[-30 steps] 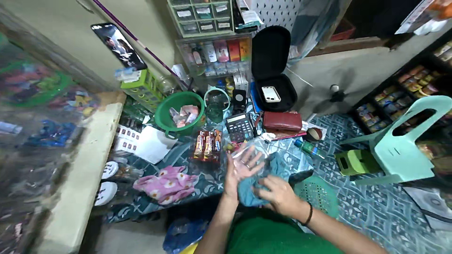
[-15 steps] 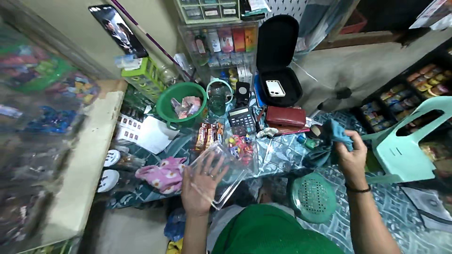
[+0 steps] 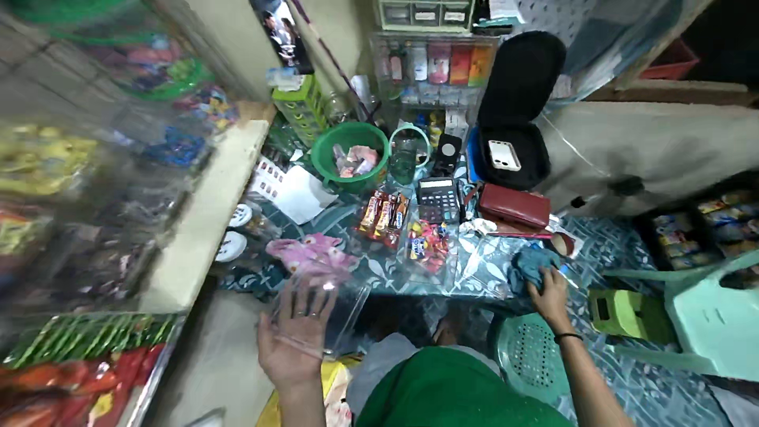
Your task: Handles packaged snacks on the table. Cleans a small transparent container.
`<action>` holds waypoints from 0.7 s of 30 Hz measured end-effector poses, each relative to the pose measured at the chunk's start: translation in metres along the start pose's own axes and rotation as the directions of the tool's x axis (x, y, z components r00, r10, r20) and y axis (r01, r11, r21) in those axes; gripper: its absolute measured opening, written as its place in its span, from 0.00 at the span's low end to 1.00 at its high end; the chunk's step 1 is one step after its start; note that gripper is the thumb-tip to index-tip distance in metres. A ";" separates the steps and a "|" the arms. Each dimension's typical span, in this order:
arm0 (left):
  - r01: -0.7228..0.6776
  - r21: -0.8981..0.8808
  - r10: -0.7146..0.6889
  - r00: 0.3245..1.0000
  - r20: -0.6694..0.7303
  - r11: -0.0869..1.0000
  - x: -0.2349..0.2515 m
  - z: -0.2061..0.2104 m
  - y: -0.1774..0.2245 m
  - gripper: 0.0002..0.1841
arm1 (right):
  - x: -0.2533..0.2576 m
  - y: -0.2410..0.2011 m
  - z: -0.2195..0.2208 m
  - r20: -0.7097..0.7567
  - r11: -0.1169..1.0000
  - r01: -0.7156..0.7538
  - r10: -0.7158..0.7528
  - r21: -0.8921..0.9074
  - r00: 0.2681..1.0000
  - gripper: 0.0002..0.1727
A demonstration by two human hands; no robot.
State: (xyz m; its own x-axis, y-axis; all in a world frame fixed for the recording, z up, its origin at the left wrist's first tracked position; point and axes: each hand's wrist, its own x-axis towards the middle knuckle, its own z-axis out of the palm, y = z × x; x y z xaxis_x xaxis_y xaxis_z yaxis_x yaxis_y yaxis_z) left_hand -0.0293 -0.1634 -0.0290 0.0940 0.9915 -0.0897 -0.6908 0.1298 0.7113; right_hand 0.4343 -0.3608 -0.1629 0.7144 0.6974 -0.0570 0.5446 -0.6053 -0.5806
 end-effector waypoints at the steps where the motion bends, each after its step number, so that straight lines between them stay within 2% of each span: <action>1: -0.029 0.010 0.029 0.998 -0.049 1.000 -0.003 -0.004 0.008 0.38 | 0.001 -0.007 -0.005 0.088 0.997 0.004 0.003 -0.072 0.996 0.35; 4: -0.110 0.001 0.108 0.971 -0.213 0.994 -0.015 -0.013 0.027 0.38 | 0.011 -0.051 -0.047 0.359 0.969 -0.009 0.100 -0.247 0.928 0.44; 5: -0.126 0.020 0.127 0.957 -0.261 0.992 -0.019 -0.015 0.033 0.39 | 0.015 -0.072 -0.061 0.388 0.963 0.017 0.092 -0.268 0.917 0.44; 6: -0.127 0.057 0.139 0.943 -0.303 0.990 -0.023 -0.016 0.039 0.39 | 0.017 -0.096 -0.071 0.364 0.965 0.087 0.009 -0.249 0.931 0.41; 7: -0.126 0.091 0.149 0.933 -0.328 0.988 -0.026 -0.019 0.043 0.39 | 0.018 -0.123 -0.075 0.295 0.957 0.200 -0.132 -0.212 0.946 0.36; 8: -0.128 0.118 0.161 0.927 -0.338 0.985 -0.029 -0.025 0.047 0.39 | 0.019 -0.153 -0.072 0.208 0.933 0.328 -0.295 -0.150 0.933 0.29; 9: -0.131 0.138 0.170 0.930 -0.326 0.982 -0.031 -0.032 0.049 0.39 | 0.017 -0.188 -0.062 0.139 0.890 0.451 -0.439 -0.070 0.888 0.25; 11: -0.150 0.112 0.174 0.950 -0.260 0.982 -0.030 -0.049 0.054 0.37 | 0.003 -0.263 -0.024 0.141 0.767 0.621 -0.641 0.162 0.755 0.21; 12: -0.160 0.069 0.171 0.959 -0.227 0.985 -0.027 -0.056 0.058 0.36 | -0.007 -0.298 0.006 0.174 0.682 0.673 -0.727 0.287 0.664 0.19; 13: -0.162 0.037 0.167 0.965 -0.204 0.986 -0.023 -0.061 0.063 0.34 | -0.016 -0.331 0.041 0.241 0.611 0.692 -0.790 0.383 0.564 0.19; 15: -0.165 0.005 0.163 0.968 -0.189 0.986 -0.013 -0.065 0.074 0.32 | -0.028 -0.385 0.116 0.443 0.591 0.672 -0.799 0.446 0.408 0.19; 16: -0.167 -0.013 0.162 0.969 -0.185 0.986 -0.008 -0.066 0.079 0.31 | -0.031 -0.404 0.152 0.545 0.623 0.668 -0.753 0.408 0.369 0.21; 18: -0.164 -0.045 0.151 0.966 -0.210 0.985 -0.002 -0.060 0.087 0.30 | -0.033 -0.425 0.215 0.677 0.656 0.706 -0.649 0.268 0.346 0.28; 20: -0.144 -0.026 0.135 0.964 -0.231 0.989 0.004 -0.061 0.093 0.30 | -0.029 -0.430 0.248 0.724 0.647 0.744 -0.594 0.170 0.351 0.26; 21: -0.133 0.025 0.135 0.962 -0.237 0.991 0.007 -0.064 0.095 0.31 | -0.027 -0.433 0.248 0.722 0.660 0.732 -0.589 0.171 0.362 0.24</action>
State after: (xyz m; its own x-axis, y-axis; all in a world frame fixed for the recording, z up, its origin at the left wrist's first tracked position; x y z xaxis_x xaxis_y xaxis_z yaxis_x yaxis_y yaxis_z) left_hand -0.1402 -0.1440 -0.0069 -0.1730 0.9726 -0.1552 -0.6789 -0.0036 0.7342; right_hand 0.0703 -0.0225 -0.1120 -0.3796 0.8863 -0.2654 0.8069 0.1769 -0.5635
